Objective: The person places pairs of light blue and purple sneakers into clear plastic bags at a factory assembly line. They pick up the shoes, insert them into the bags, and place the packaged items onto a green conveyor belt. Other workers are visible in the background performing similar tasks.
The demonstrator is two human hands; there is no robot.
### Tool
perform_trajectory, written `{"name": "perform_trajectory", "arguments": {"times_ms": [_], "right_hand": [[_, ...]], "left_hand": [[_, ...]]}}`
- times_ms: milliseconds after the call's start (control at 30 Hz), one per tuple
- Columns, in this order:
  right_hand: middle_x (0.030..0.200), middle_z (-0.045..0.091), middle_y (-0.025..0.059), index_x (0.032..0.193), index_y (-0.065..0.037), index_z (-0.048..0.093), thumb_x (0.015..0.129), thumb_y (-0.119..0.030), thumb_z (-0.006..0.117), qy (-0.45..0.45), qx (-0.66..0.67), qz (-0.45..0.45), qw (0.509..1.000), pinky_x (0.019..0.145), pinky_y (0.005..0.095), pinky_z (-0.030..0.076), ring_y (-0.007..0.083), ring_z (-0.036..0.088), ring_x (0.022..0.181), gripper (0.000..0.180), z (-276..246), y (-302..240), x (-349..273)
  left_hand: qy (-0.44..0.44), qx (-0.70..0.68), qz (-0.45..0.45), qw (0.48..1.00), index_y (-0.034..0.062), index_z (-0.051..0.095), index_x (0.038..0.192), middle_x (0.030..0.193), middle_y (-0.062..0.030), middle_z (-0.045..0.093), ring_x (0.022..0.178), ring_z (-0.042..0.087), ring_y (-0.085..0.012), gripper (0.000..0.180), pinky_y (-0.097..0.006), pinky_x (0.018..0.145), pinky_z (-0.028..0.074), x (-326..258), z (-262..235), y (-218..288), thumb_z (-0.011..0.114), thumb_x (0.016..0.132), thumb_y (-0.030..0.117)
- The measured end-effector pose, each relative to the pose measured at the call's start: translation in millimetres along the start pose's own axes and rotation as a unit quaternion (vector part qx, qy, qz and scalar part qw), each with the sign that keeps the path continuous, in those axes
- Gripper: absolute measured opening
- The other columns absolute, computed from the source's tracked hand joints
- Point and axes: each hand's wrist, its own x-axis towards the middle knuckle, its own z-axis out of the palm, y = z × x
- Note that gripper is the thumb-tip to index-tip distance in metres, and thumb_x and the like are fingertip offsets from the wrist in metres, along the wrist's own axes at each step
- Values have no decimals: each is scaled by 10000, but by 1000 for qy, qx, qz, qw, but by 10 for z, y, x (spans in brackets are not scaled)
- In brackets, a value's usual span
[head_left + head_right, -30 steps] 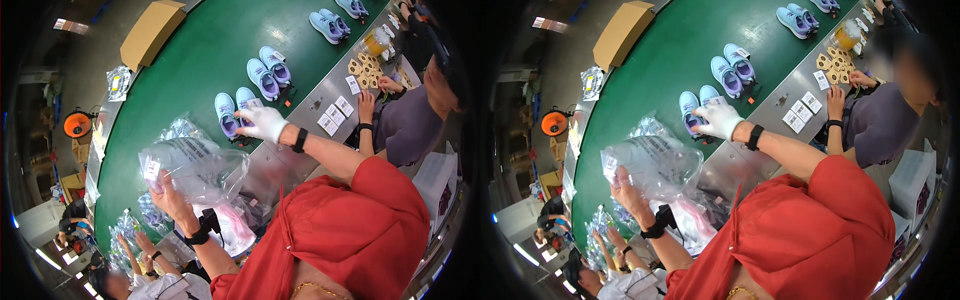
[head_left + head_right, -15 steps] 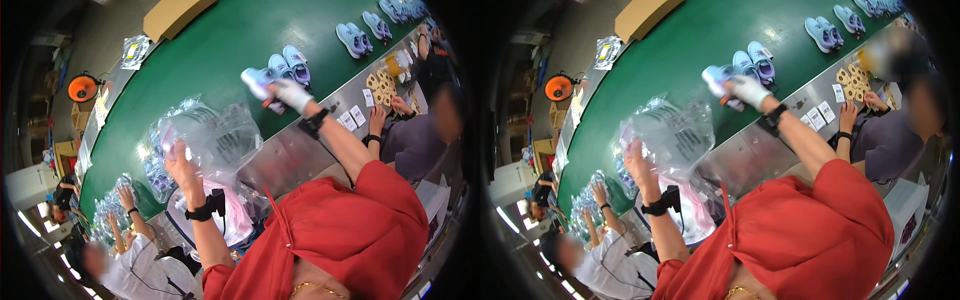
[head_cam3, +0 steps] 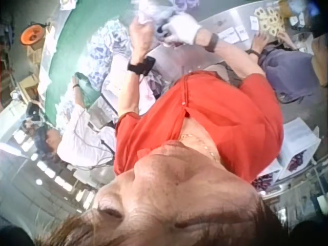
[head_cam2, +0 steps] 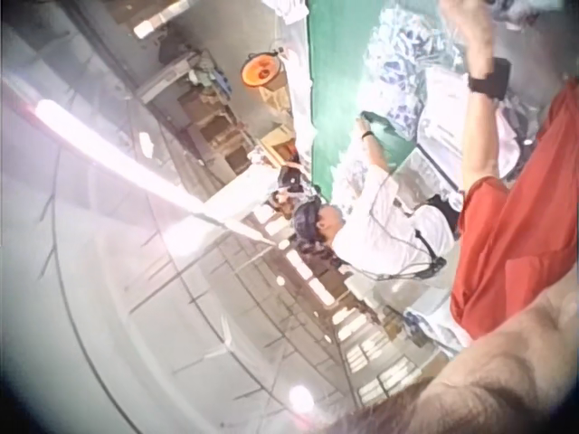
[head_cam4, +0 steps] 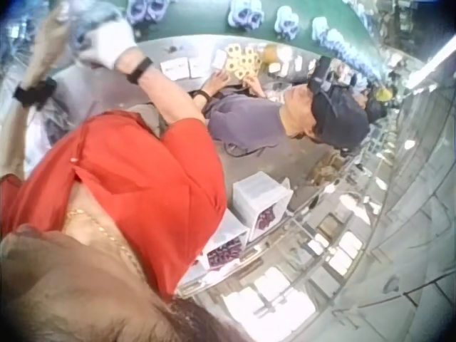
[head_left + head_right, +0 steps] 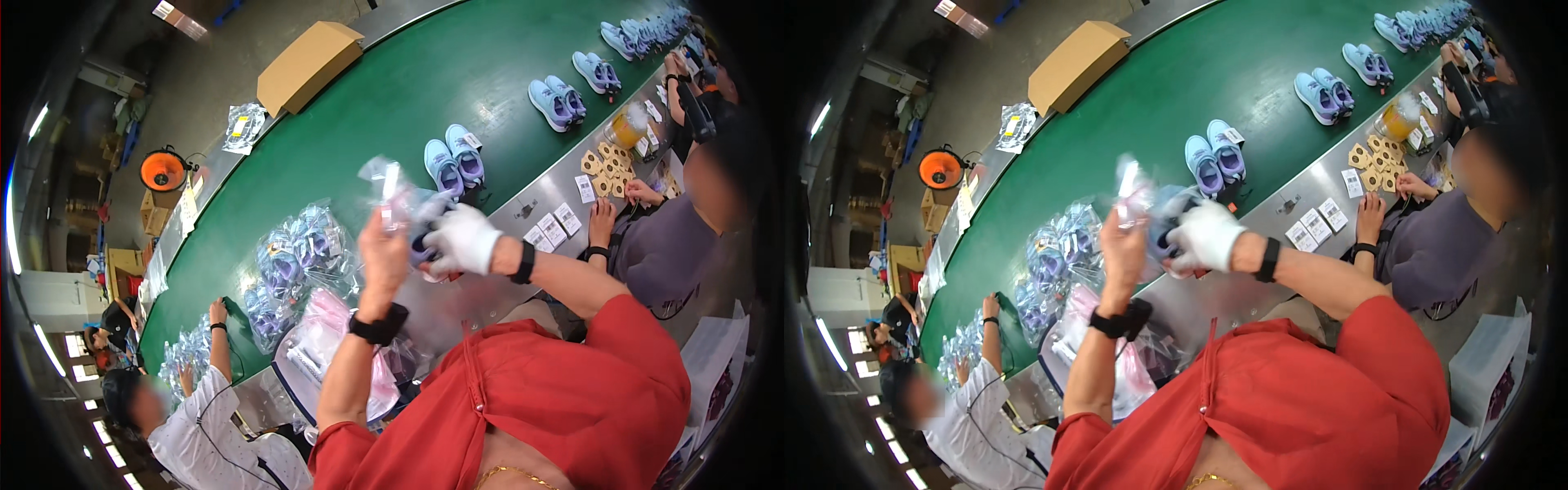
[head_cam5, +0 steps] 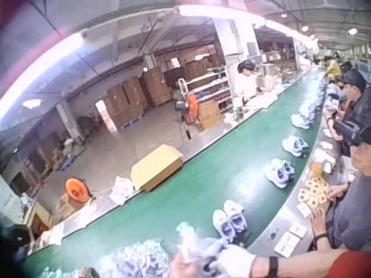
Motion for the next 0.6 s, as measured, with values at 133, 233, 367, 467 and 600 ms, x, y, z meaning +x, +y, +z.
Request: {"name": "perform_trajectory", "arguments": {"times_ms": [133,233,367,467,600], "right_hand": [[632,631,30,611,-168,683,597,-412,671,-40,-119,-119,985,674,379,428,213,599,661,245,377,-26,50],[598,621,17,602,-191,686,543,-352,666,-142,-174,-254,941,649,369,396,214,588,613,173,-101,-377,62],[616,624,51,654,-132,690,576,-351,657,-213,-96,-314,920,635,421,459,266,607,646,235,-55,-358,164],[727,645,81,812,-98,686,714,-381,630,-154,52,-247,955,656,394,489,259,628,724,305,378,82,160],[666,619,49,796,-99,639,755,-259,647,-94,362,-50,926,599,309,487,194,610,647,165,834,-48,-1]], "left_hand": [[-34,115,96,988,-43,567,1077,585,-147,575,537,543,-145,311,-340,515,448,47,224,60,544,768,-13],[42,-48,15,998,-9,600,1020,694,-197,628,639,623,-235,259,-360,601,474,483,-151,-184,537,769,15],[-198,149,78,966,-7,574,908,736,-250,595,714,593,-415,139,-435,627,454,269,111,55,537,784,42],[-218,159,87,959,-10,542,917,705,-262,572,702,569,-443,147,-441,594,447,69,87,427,533,781,43],[-324,151,-1,934,30,543,957,675,-229,592,657,612,-371,219,-409,547,470,-368,-30,360,551,740,8]]}}
